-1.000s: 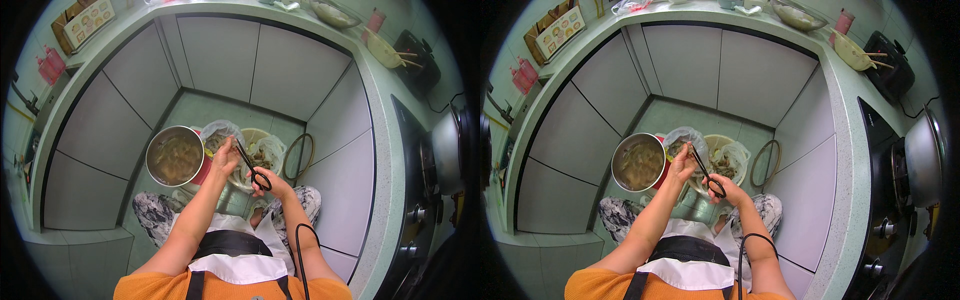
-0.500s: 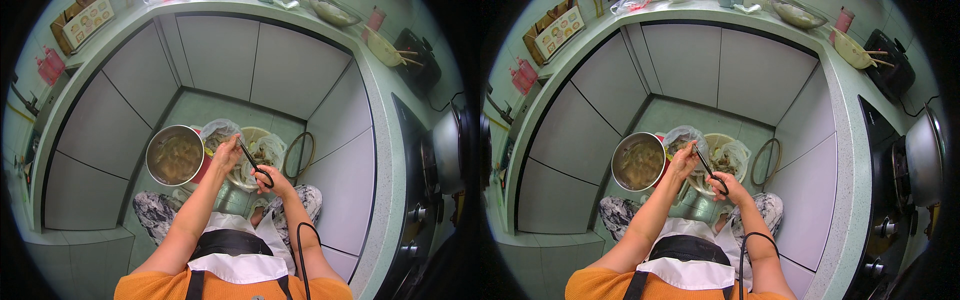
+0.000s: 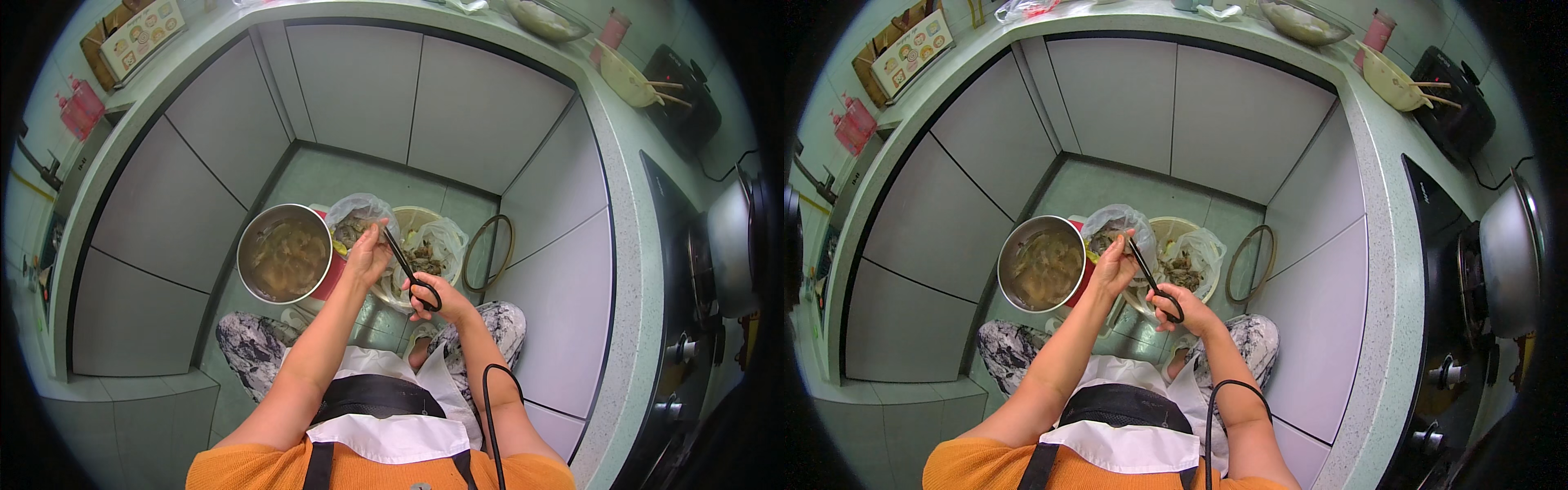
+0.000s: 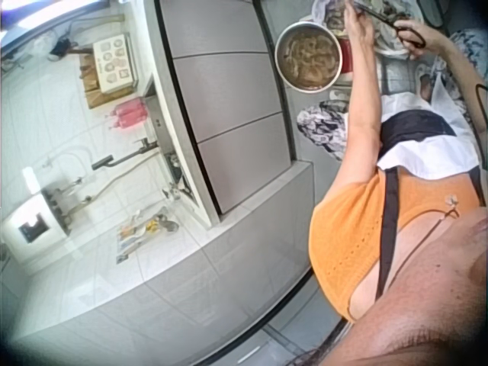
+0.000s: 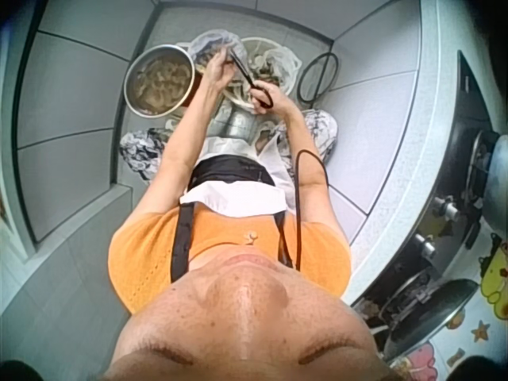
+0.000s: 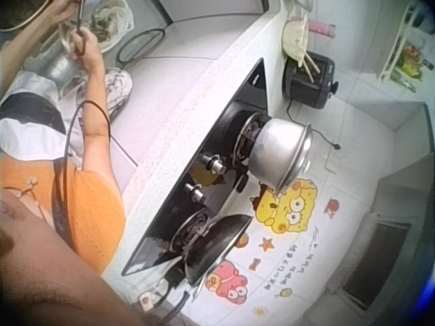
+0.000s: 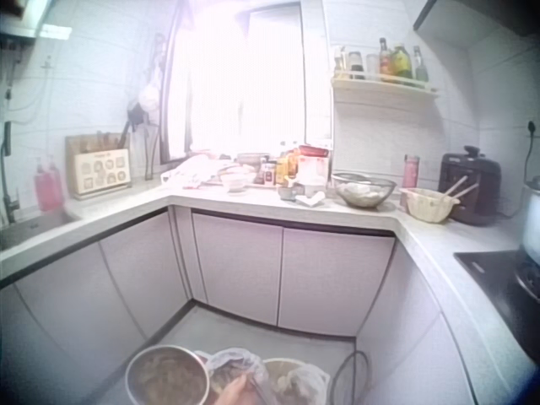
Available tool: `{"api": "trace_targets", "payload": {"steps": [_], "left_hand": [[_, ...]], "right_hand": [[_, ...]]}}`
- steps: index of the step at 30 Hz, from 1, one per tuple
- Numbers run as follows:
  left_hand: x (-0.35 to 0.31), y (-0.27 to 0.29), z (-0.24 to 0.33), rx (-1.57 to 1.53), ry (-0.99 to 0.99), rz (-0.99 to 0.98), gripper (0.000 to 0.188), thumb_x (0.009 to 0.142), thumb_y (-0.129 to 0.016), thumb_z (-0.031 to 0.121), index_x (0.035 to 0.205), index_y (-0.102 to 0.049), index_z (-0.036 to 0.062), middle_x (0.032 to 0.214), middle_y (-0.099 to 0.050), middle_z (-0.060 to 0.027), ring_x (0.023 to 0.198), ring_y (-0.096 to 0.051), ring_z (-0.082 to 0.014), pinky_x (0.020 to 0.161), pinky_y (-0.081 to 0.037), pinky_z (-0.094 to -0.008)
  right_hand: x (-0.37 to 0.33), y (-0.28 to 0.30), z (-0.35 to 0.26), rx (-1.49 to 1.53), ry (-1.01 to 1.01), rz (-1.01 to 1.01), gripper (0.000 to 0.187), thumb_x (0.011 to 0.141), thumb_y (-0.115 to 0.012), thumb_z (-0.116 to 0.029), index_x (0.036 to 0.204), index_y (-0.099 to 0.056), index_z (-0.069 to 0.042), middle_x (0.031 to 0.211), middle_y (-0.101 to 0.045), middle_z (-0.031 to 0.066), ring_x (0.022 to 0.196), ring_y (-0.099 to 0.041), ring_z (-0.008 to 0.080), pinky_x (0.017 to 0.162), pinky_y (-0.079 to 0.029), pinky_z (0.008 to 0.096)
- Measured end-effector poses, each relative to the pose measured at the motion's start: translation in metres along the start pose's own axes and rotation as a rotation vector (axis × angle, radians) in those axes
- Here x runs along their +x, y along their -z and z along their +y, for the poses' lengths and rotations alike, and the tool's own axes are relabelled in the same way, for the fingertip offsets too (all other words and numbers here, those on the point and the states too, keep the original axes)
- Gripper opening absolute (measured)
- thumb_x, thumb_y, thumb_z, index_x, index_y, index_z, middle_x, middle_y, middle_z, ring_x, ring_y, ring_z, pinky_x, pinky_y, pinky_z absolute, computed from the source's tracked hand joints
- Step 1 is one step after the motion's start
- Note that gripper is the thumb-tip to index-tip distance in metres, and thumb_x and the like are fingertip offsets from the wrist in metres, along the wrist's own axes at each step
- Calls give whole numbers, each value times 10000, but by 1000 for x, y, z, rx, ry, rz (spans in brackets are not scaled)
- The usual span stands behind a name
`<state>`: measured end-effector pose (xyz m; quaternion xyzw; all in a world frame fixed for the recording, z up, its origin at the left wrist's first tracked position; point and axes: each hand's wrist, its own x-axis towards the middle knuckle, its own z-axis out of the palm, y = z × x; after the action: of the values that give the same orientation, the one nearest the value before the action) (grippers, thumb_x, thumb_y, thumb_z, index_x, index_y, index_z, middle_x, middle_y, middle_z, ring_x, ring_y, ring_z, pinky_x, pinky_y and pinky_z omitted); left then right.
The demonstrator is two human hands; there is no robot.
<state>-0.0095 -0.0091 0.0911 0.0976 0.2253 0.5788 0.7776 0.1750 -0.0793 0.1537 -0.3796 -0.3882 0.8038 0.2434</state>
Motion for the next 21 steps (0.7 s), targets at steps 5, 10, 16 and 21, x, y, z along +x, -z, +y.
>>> {"api": "trace_targets", "payload": {"steps": [5, 10, 16, 21], "left_hand": [[-2, -4, -8, -48, 3, 4, 271, 909, -512, 237, 1094, -551, 42, 937, -601, -35, 859, -544, -148, 854, -429, -327], [-4, -6, -6, -9, -35, 10, 279, 901, -530, 242, 1087, -557, 36, 910, -608, -30, 826, -545, -134, 806, -435, -302], [-2, -1, 1, 108, -104, -50, 309, 895, -542, 249, 1097, -550, 16, 854, -595, -10, 783, -530, -101, 738, -424, -259], [-3, -9, 2, 165, -87, -57, 340, 891, -550, 258, 1110, -542, -2, 850, -581, 6, 767, -515, -87, 726, -413, -241]], "right_hand": [[1, 2, 5, 89, 27, -50, 332, 873, -553, -317, 1038, -481, -37, 632, -526, 24, 433, -472, 96, 570, -537, 299], [1, 0, 3, 81, 28, -49, 311, 880, -542, -305, 1045, -484, -47, 629, -519, 19, 449, -472, 94, 588, -526, 300], [-1, -2, 1, 131, 24, -89, 300, 882, -534, -297, 1043, -486, -49, 624, -512, 17, 452, -464, 90, 588, -522, 298], [-1, 2, 1, 171, 44, -102, 339, 870, -555, -302, 1056, -467, -34, 635, -526, 24, 438, -474, 91, 561, -540, 292]]}}
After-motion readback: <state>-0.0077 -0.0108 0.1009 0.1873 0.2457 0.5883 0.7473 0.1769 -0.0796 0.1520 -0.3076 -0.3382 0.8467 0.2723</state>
